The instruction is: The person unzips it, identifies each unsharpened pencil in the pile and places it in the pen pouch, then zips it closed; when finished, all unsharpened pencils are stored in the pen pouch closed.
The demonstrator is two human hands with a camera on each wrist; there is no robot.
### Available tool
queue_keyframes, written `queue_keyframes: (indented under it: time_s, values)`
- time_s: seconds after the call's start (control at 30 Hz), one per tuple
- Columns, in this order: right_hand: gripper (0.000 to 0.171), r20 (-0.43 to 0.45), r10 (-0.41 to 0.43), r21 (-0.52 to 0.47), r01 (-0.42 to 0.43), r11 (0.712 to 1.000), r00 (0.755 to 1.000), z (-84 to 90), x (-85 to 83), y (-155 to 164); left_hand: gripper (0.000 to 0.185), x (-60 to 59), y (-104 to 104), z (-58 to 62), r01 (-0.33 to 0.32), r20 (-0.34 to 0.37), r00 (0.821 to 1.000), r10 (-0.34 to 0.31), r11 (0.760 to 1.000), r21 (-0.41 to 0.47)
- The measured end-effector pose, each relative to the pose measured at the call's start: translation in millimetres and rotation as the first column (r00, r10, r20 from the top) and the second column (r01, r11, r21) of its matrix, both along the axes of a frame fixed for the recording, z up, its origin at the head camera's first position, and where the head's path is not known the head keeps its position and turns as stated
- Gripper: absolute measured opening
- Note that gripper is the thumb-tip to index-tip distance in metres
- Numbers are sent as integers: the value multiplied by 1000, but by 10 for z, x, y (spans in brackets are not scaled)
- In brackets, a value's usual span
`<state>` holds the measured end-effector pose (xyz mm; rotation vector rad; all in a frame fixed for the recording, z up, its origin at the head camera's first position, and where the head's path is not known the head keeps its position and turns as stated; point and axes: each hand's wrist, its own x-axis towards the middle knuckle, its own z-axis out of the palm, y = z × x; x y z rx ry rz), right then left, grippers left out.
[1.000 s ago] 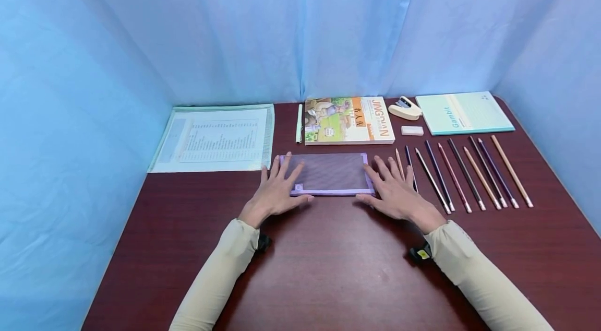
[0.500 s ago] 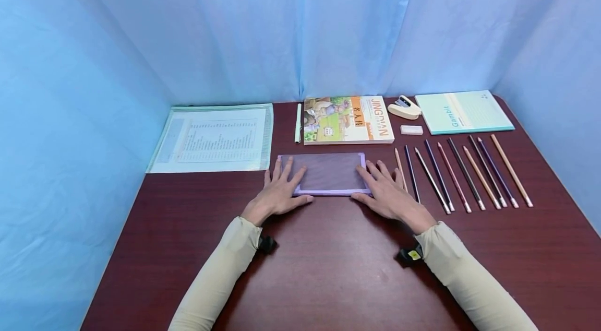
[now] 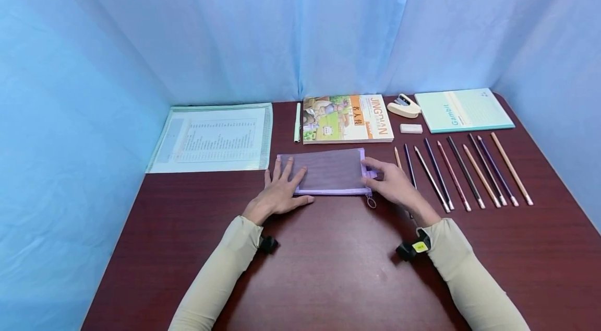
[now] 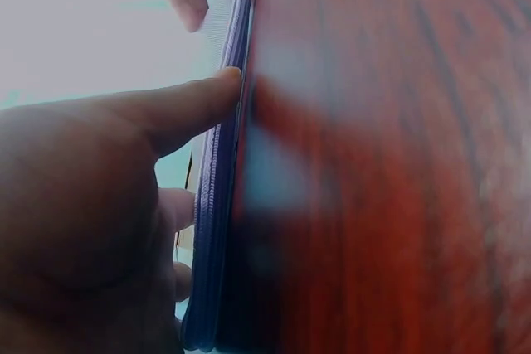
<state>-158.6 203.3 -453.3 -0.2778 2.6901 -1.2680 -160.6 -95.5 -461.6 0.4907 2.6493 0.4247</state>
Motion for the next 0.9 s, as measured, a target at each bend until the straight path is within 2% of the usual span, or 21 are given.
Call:
queue_keyframes:
  time_s: [0.17,0.27,0.37,0.5,0.6,0.7,0.77,0.9]
  values:
    - [56,99,-58,-102,68,992,993,-72,-31,26,82,2,21,9,-2,-24,1000,2,1000,-8]
    - [56,117,-75,-140,91,986,990,-98,-42,36,79,34,82,59,6,-108,994,-7,1000,-14]
    - [55,127,-76,-163,96,982,989,-114,-55,38,74,103,210,156,41,-208,977,-42,999,-8]
    - [55,140,-78,-175,102,979,987,-117,-58,38,67,262,480,287,114,-261,960,-99,993,42]
    - [55,154,-75,-189,103,977,985,-111,-56,33,60,399,703,330,158,-275,953,-129,984,84]
    - [55,163,-75,-195,107,975,984,-108,-54,31,49,497,903,325,175,-284,950,-131,975,137]
    - [55,164,-78,-192,109,975,983,-111,-54,31,39,522,1019,302,163,-269,957,-109,969,187]
    - [55,165,-83,-188,114,976,983,-120,-52,34,17,494,1211,232,92,-182,983,-39,952,294]
